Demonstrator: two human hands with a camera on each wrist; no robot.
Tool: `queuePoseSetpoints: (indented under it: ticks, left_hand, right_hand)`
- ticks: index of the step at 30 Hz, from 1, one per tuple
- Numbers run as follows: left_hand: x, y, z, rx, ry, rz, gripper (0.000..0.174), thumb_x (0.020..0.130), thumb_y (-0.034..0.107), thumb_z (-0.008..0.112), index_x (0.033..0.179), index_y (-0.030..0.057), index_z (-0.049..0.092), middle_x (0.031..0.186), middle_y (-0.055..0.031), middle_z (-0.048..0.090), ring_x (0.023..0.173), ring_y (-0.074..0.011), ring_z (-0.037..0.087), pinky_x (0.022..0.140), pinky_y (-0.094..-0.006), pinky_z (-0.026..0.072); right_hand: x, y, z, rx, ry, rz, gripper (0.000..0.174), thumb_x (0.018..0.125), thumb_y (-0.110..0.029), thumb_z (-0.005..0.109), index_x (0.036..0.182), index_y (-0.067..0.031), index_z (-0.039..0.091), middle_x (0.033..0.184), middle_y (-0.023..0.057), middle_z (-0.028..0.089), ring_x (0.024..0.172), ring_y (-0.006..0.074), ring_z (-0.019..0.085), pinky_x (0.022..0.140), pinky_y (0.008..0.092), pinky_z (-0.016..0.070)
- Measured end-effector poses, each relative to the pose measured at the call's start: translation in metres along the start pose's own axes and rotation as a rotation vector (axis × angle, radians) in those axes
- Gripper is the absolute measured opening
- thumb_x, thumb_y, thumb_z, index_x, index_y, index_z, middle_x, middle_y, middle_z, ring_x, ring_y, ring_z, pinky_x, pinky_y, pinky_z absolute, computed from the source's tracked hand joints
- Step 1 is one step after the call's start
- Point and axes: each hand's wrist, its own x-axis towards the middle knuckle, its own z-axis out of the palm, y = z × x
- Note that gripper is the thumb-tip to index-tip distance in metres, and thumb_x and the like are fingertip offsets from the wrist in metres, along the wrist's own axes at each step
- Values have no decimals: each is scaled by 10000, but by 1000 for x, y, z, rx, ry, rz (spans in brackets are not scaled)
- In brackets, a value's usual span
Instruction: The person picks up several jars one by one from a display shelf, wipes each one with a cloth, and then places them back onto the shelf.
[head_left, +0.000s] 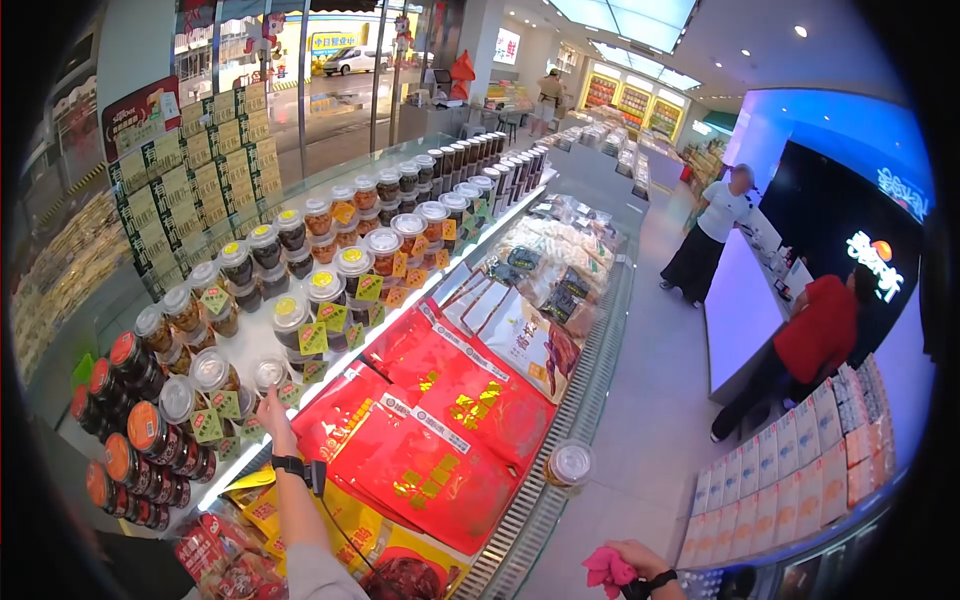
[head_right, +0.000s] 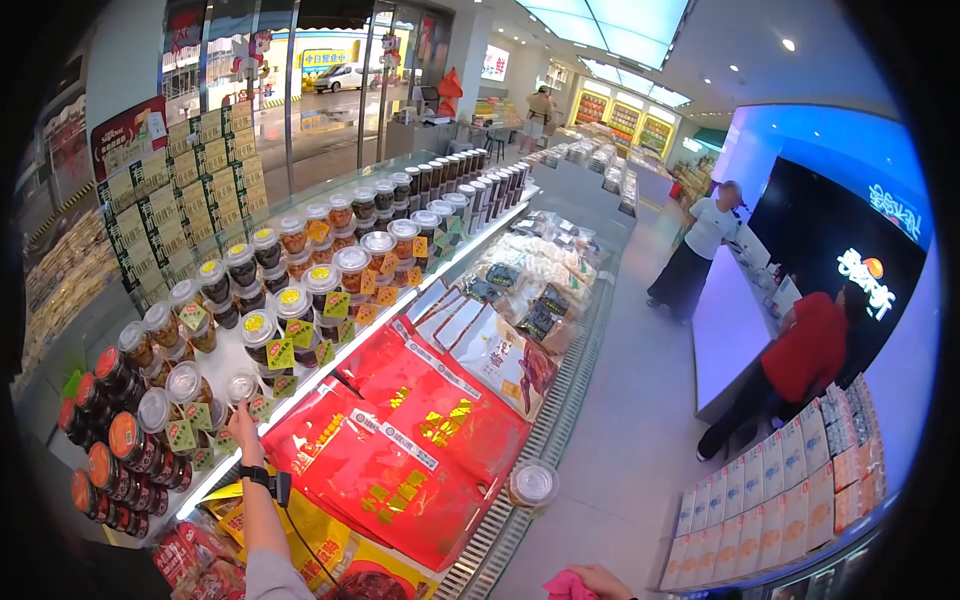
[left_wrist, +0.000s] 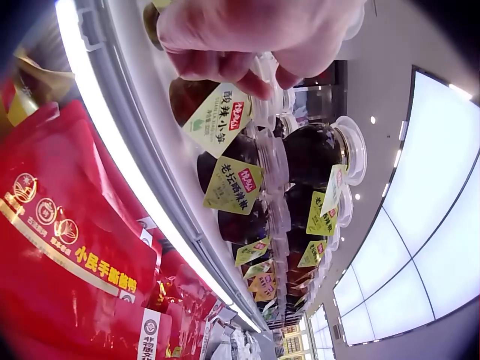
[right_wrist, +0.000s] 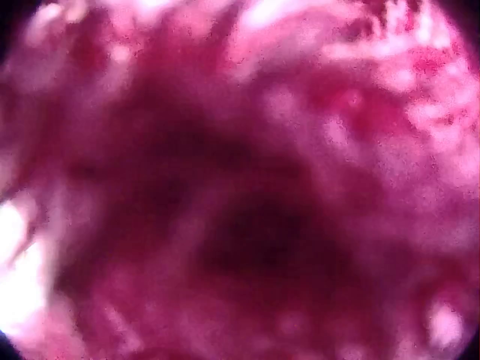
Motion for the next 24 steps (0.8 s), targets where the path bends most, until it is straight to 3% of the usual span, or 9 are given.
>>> queuePoseSetpoints:
  ticks: [1, 6, 9, 10, 12, 15, 18, 21, 24]
  left_hand:
    - [-1, -2, 0, -51, -1, 11, 374, 879, 361, 653, 756, 7, 642, 649, -44, 580, 591, -109, 491, 578, -272, 367]
    - [2, -3, 2, -32, -5, -41, 370, 895, 325, 612, 738, -9, 632, 578, -17, 530, 485, -98, 443, 468, -262, 314]
    - [-6, 4, -2, -2, -22, -54, 378, 907, 286, 559, 690, -19, 609, 504, -3, 464, 413, -103, 403, 409, -260, 290]
    - [-13, 7, 1, -91, -12, -46, 387, 919, 270, 535, 665, -18, 588, 524, -36, 537, 408, -107, 431, 394, -255, 314]
    - [-18, 9, -1, -84, -47, -24, 394, 933, 255, 507, 653, -12, 581, 594, -93, 630, 411, -107, 464, 393, -248, 339]
    - [-26, 7, -11, 2, -119, -27, 398, 943, 253, 492, 667, -17, 593, 678, -146, 683, 413, -101, 473, 390, -244, 337]
    - [-56, 25, -24, 4, -208, -10, 405, 940, 253, 494, 651, -7, 606, 574, -78, 612, 410, -89, 458, 389, -238, 324]
    - [-90, 46, -38, 94, -274, 28, 364, 944, 251, 505, 697, 8, 617, 597, -53, 609, 440, -86, 472, 427, -232, 339]
    - [-148, 75, -57, 129, -382, 10, 306, 941, 246, 520, 772, 10, 618, 652, -59, 633, 488, -89, 506, 470, -234, 367]
  right_hand:
    - [4, 4, -2, -3, 6, 1, 450, 1002, -330, 455, 963, 78, 641, 781, 172, 677, 618, 280, 670, 574, 367, 568]
    - [17, 26, -10, -78, 50, 58, 460, 1007, -336, 433, 1026, 76, 637, 868, 179, 690, 723, 271, 685, 667, 359, 576]
    - [-31, 17, 14, 193, -159, -198, 398, 959, -372, 518, 1055, -4, 634, 788, 134, 652, 598, 230, 620, 487, 339, 524]
    - [-22, 19, 17, 138, -95, -225, 475, 941, -442, 525, 975, 16, 648, 745, 167, 650, 511, 251, 602, 405, 355, 506]
    - [26, 50, -7, 89, -36, -173, 525, 924, -491, 533, 986, 17, 647, 781, 172, 660, 529, 257, 617, 405, 362, 514]
    - [17, 41, 6, 164, -45, -199, 553, 921, -518, 526, 1007, 15, 647, 801, 176, 666, 550, 268, 634, 407, 373, 520]
    - [7, 29, 12, 202, -154, -164, 551, 923, -521, 526, 1070, -2, 636, 825, 185, 672, 616, 277, 654, 441, 392, 537]
    - [35, 13, 13, 122, -344, -111, 495, 1016, -344, 383, 1175, 79, 588, 1064, 200, 673, 895, 274, 678, 812, 361, 558]
    - [44, 2, 24, 332, -507, -218, 514, 977, -350, 522, 1274, 68, 506, 1192, 148, 628, 1019, 236, 652, 891, 328, 533]
